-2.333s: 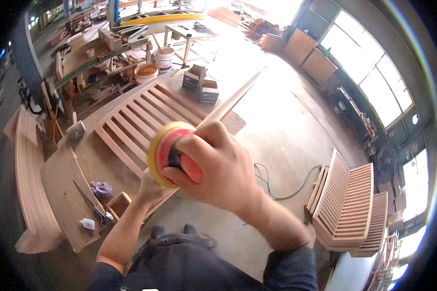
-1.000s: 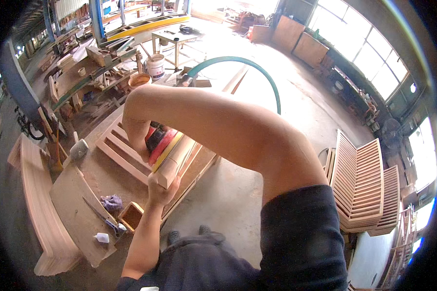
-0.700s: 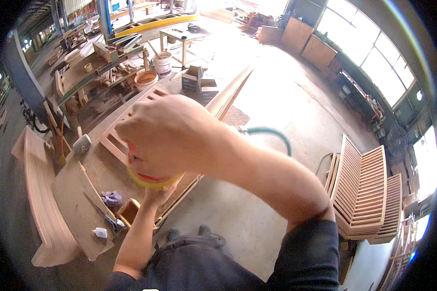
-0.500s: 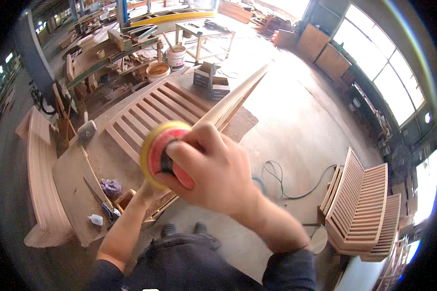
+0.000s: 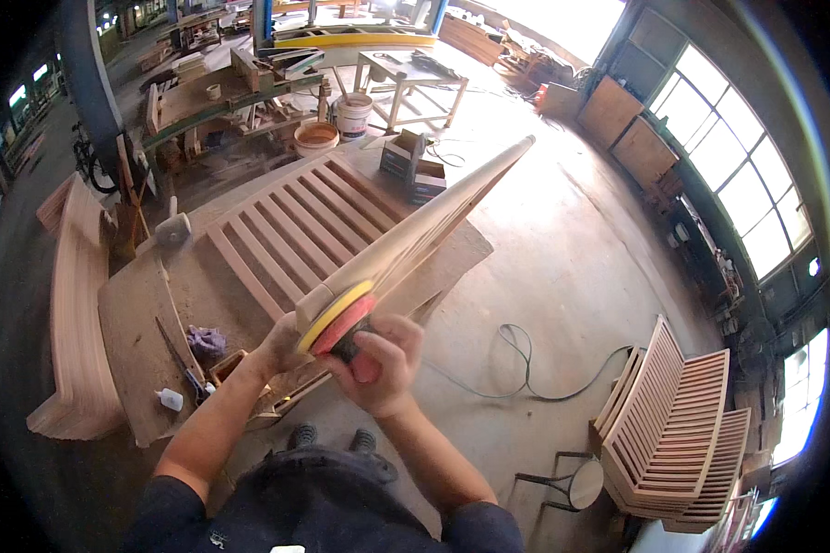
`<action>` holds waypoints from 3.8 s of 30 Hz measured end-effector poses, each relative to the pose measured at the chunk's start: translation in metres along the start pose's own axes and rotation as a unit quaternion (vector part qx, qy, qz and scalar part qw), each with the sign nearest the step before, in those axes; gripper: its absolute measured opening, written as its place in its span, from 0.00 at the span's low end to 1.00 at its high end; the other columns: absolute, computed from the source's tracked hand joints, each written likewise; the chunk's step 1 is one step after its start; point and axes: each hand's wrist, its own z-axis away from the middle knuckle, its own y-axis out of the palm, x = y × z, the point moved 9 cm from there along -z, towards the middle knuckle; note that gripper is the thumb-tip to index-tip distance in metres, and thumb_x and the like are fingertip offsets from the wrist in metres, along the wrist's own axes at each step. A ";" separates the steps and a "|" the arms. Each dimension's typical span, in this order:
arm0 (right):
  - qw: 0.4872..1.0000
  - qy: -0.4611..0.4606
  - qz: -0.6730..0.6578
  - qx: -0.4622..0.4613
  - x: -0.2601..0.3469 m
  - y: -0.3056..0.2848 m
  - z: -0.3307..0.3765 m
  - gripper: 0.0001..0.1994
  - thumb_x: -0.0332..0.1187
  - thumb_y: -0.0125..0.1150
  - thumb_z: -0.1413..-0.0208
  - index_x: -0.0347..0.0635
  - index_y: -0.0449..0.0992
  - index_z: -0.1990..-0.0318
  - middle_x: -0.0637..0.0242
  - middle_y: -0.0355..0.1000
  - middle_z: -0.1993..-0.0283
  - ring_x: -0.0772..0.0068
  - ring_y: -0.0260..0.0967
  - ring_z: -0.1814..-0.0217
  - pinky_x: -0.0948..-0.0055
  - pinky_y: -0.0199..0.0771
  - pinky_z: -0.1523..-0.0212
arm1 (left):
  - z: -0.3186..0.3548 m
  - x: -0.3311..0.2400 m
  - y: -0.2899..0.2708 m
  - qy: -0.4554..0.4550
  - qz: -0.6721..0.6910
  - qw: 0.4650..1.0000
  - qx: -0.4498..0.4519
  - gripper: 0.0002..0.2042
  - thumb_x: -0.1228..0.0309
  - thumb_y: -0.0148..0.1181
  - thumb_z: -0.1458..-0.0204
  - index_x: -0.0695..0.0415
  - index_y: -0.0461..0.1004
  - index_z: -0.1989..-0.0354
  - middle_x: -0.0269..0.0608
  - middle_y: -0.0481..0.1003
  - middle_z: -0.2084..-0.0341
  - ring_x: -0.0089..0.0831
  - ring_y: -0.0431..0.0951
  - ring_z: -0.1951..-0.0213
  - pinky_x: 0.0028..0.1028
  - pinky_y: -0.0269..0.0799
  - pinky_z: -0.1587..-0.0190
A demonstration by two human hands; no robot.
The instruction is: The person sands a wooden chair frame with a handheld rotary sander, focusing on edges and slats. They reposition the chair multiple times to access different sides and then apply a liquid from a small bottle to the sanded surfaces while continuing to sand.
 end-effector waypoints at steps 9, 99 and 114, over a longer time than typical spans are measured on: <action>0.921 -0.017 0.131 0.366 0.049 0.027 -0.181 0.18 0.43 0.80 0.54 0.48 0.83 0.57 0.60 0.78 0.53 0.50 0.82 0.58 0.56 0.83 0.58 | 0.015 0.040 -0.002 -0.118 0.015 0.992 -0.042 0.11 0.67 0.67 0.38 0.59 0.82 0.51 0.42 0.84 0.63 0.33 0.85 0.59 0.34 0.78 0.56; 0.897 0.397 0.052 0.190 -0.070 -0.076 0.186 0.29 0.39 0.84 0.57 0.47 0.81 0.44 0.56 0.78 0.51 0.50 0.79 0.49 0.58 0.81 0.49 | 0.021 -0.063 -0.075 -0.168 -0.157 0.969 -0.087 0.39 0.36 0.42 0.29 0.67 0.81 0.46 0.42 0.82 0.59 0.32 0.81 0.51 0.33 0.74 0.46; 0.792 0.543 0.117 0.254 -0.115 -0.171 0.233 0.41 0.35 0.87 0.60 0.46 0.72 0.34 0.56 0.74 0.42 0.49 0.76 0.41 0.57 0.79 0.39 | 0.009 -0.023 -0.025 -0.077 -0.145 0.960 -0.229 0.10 0.70 0.68 0.37 0.64 0.81 0.52 0.39 0.81 0.59 0.26 0.80 0.57 0.29 0.76 0.53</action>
